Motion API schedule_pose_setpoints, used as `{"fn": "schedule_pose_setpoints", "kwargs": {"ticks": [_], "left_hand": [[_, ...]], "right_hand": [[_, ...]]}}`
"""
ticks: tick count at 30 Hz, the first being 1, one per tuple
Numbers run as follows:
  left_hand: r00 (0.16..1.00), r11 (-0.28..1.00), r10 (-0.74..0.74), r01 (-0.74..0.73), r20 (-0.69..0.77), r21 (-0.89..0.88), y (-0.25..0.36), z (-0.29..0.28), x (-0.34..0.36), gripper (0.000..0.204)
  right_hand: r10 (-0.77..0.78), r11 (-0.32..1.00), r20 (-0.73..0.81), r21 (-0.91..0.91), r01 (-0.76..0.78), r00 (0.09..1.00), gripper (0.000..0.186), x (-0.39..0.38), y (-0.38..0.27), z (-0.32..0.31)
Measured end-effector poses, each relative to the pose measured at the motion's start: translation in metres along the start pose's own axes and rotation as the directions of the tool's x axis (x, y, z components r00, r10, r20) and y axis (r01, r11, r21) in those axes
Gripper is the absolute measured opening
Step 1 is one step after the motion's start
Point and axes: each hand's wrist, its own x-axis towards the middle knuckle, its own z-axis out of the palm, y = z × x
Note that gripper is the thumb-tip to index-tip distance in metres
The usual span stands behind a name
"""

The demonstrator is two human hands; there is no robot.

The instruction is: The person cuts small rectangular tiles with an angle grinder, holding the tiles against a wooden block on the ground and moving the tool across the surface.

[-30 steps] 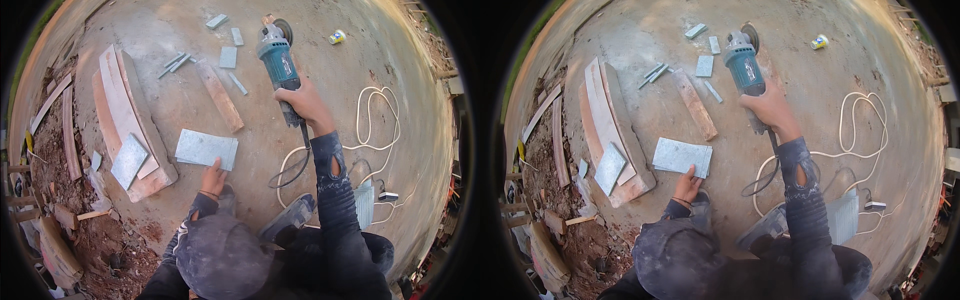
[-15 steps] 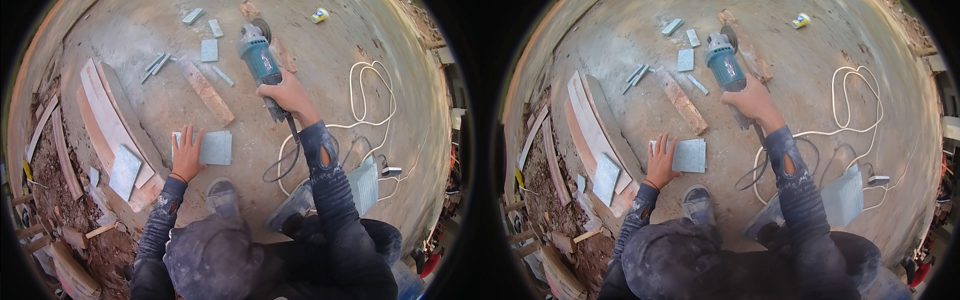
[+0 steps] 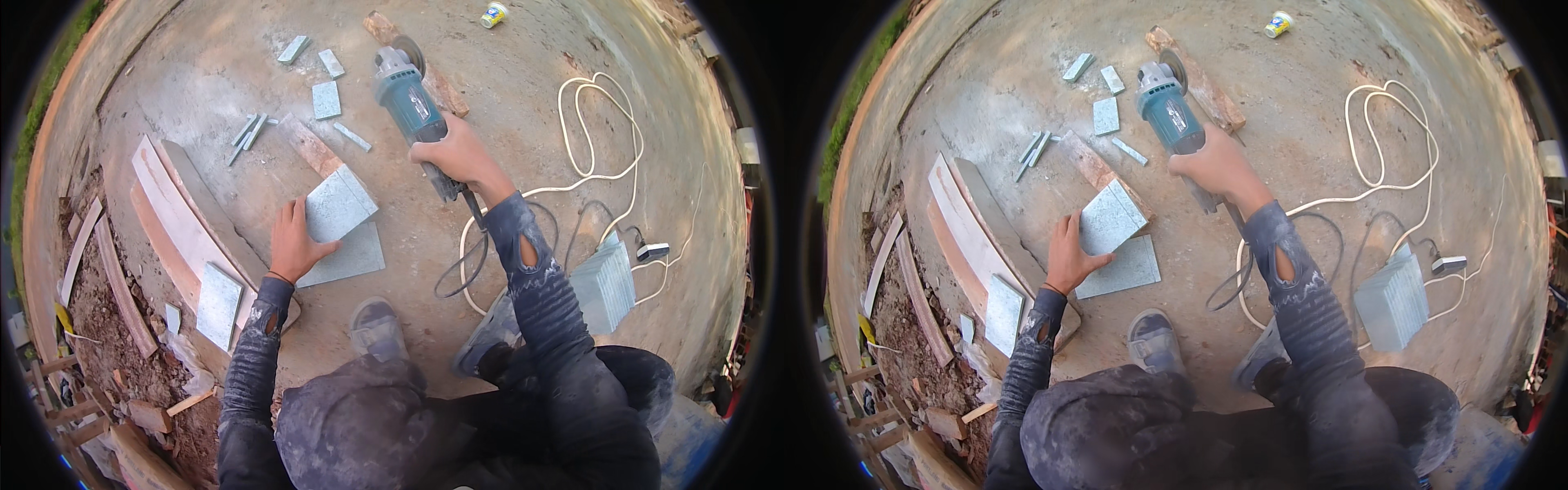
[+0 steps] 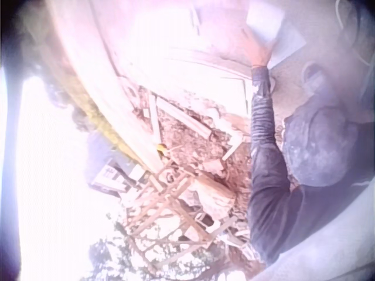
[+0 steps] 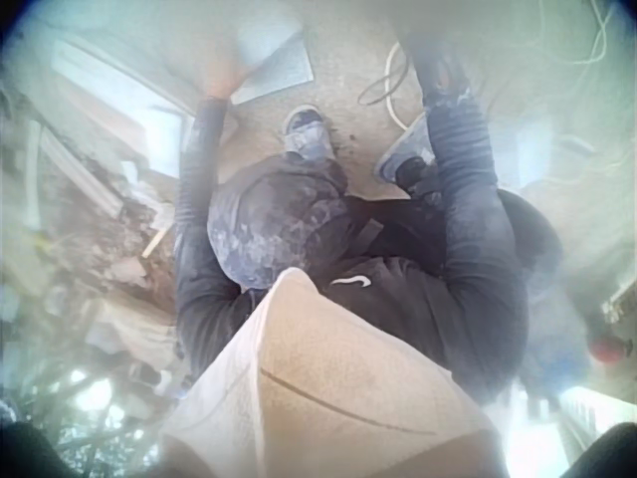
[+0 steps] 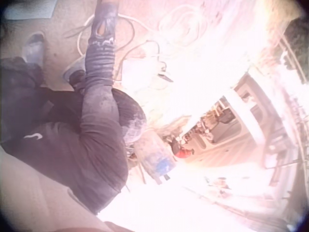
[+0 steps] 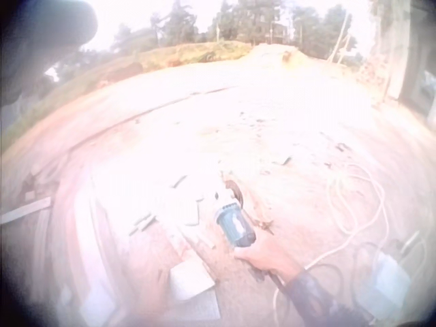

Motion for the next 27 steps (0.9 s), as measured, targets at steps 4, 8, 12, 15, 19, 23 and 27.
{"fn": "schedule_pose_setpoints", "kwargs": {"ticks": [4, 8, 12, 15, 19, 23, 27], "left_hand": [[0.992, 0.988, -0.073, 0.086, -0.106, 0.126, -0.004, 0.011, 0.067, 0.098], [0.97, 0.962, -0.18, 0.208, -0.162, 0.175, -0.018, 0.011, 0.101, 0.098], [0.987, 0.972, -0.092, 0.117, -0.13, 0.201, -0.026, 0.016, 0.104, 0.1], [0.978, 0.982, -0.071, 0.103, -0.194, 0.156, -0.034, 0.024, 0.096, 0.101], [0.814, 0.919, -0.375, 0.391, -0.443, -0.06, -0.043, 0.048, 0.081, 0.101], [0.598, 0.59, -0.779, 0.598, -0.188, -0.543, -0.119, 0.054, 0.05, 0.089], [0.619, 0.021, -0.716, 0.482, 0.323, -0.876, -0.059, 0.055, 0.067, 0.065]], "right_hand": [[0.026, 0.999, 0.005, -0.043, -0.026, 1.0, 0.05, -0.005, -0.016, 0.0], [-0.016, 0.998, 0.014, -0.062, 0.017, 1.0, 0.05, -0.007, -0.018, 0.005], [-0.019, 0.998, 0.044, -0.06, 0.021, 0.999, 0.051, -0.008, -0.018, 0.002], [0.007, 0.999, 0.063, -0.049, -0.004, 0.998, 0.051, -0.004, -0.014, 0.003], [-0.001, 0.999, 0.05, -0.043, 0.003, 0.999, 0.053, -0.003, -0.01, -0.001], [-0.021, 0.999, 0.122, 0.033, 0.017, 0.992, 0.054, 0.001, -0.02, 0.021], [0.026, 0.998, 0.091, -0.053, -0.021, 0.995, 0.054, 0.005, -0.008, 0.009]]}}
